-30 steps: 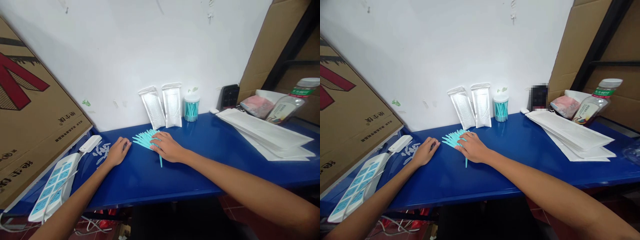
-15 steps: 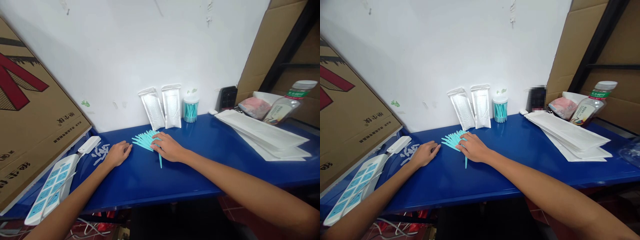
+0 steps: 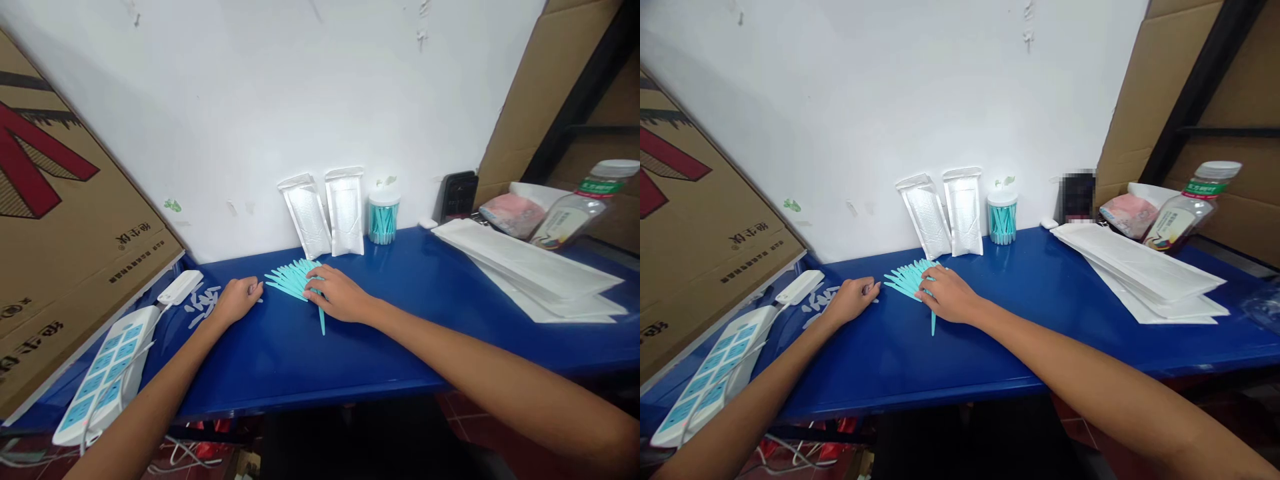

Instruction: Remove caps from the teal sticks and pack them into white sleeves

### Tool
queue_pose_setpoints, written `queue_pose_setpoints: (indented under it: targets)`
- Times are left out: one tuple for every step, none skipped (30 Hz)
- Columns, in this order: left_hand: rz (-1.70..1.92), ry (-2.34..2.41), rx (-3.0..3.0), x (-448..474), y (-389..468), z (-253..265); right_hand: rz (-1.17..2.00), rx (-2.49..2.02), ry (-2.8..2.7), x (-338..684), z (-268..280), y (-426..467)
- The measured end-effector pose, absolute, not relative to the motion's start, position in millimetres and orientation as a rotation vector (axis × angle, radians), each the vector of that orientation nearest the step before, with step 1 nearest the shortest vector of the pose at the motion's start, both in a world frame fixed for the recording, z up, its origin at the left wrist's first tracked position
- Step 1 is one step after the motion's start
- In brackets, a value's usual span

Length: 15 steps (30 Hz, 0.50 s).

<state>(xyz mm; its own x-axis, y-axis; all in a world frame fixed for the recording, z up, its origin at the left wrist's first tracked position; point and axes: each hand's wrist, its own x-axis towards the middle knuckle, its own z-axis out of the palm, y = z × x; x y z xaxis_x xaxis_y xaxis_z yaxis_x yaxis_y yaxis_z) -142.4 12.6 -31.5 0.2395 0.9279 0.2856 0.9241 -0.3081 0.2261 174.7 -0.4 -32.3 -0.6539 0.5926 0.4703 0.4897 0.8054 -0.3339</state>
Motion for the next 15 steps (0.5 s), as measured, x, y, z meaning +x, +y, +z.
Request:
queue_pose_setpoints:
  targets:
    - [0.607, 1.831, 2.442, -143, 14, -31, 0.237, -0.800, -2.412, 175, -33, 0]
    - [0.634, 1.818, 2.415, -143, 15, -31, 0.237, -0.803, -2.408, 175, -33, 1]
    - [0.663, 1.803, 2.385, -142, 16, -30, 0.237, -0.806, -2.403, 175, -34, 1]
    - [0.696, 1.789, 2.350, -142, 16, -30, 0.238, -0.810, -2.397, 175, -34, 1]
    - [0.734, 1.774, 2.310, -141, 16, -29, 0.237, -0.815, -2.390, 175, -34, 1]
    - [0.777, 1.758, 2.265, -140, 16, -28, 0.237, -0.822, -2.381, 176, -34, 1]
    - [0.827, 1.743, 2.212, -139, 16, -27, 0.237, -0.830, -2.371, 176, -34, 1]
    - [0.884, 1.727, 2.152, -139, 16, -26, 0.237, -0.836, -2.362, 176, -34, 1]
    - [0.946, 1.711, 2.081, -138, 16, -25, 0.237, -0.840, -2.354, 176, -34, 1]
    - [1.012, 1.693, 2.000, -138, 16, -23, 0.238, -0.842, -2.347, 177, -34, 1]
    - [1.078, 1.672, 1.909, -139, 17, -20, 0.238, -0.841, -2.341, 177, -34, 1]
    - [1.142, 1.646, 1.807, -140, 17, -17, 0.240, -0.838, -2.336, 177, -34, 2]
    - [1.202, 1.614, 1.696, -141, 18, -13, 0.243, -0.835, -2.330, 178, -34, 2]
    - [1.259, 1.573, 1.576, -141, 19, -9, 0.246, -0.830, -2.324, 178, -34, 2]
    - [1.307, 1.523, 1.450, -142, 20, -4, 0.250, -0.824, -2.318, 178, -33, 2]
